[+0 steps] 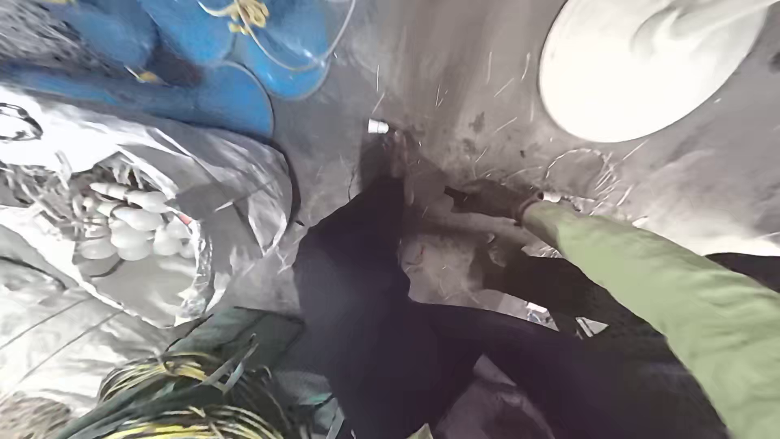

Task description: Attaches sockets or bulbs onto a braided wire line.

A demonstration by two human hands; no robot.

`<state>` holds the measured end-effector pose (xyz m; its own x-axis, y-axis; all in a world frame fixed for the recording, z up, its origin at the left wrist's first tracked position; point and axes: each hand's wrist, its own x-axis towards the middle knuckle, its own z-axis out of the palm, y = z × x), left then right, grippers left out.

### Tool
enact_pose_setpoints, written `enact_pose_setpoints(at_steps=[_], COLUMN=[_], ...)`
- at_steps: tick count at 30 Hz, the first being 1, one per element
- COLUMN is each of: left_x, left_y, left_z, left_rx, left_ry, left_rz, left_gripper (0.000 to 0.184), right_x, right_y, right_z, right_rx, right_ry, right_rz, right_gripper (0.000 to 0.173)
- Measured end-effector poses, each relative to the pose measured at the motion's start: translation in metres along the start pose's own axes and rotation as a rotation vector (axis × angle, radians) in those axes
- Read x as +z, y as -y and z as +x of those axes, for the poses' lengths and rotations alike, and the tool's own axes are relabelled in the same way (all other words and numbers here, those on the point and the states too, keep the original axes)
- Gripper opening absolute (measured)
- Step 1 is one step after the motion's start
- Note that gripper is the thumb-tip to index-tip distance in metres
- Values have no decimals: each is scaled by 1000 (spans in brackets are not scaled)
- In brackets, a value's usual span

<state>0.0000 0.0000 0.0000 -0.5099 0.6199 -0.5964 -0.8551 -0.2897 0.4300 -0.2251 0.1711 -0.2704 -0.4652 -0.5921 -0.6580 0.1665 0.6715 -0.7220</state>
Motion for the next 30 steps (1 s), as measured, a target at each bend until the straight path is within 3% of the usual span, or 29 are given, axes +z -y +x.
enact_pose_setpoints(at_steps=[2, 4, 6, 10, 13, 15, 19, 25, 30], left_x=[4, 3, 1, 9, 32, 51, 85, 103, 108], left_y=[-11, 3, 22, 33, 19, 12, 6, 17, 21], left_z=[-6, -12, -15, -28, -46, -59, -85, -99, -102], left_rx=[-68, -59, 64, 330, 511, 631, 860, 1077, 1191], left_ry=[25, 119, 200, 183, 31, -45, -37, -114, -99], left_rz=[39, 15, 4, 10, 79, 176, 515, 927, 1052], left_gripper=[23, 26, 25, 23, 17, 20, 30, 17, 13], right_x=[-6, -32, -21, 35, 83, 115, 154, 184, 202], right_y=[9, 100, 145, 168, 179, 181, 187, 192, 194], right_z=[-49, -127, -198, -300, -356, -383, -419, -445, -448], right_rx=[-287, -24, -62, -401, -571, -614, -673, -648, -654], right_ry=[-188, -86, -213, -467, -576, -675, -912, -1104, -1137], right_rz=[-6, 124, 211, 285, 332, 291, 66, -125, 101], right_gripper=[28, 25, 24, 29, 16, 13, 15, 15, 22])
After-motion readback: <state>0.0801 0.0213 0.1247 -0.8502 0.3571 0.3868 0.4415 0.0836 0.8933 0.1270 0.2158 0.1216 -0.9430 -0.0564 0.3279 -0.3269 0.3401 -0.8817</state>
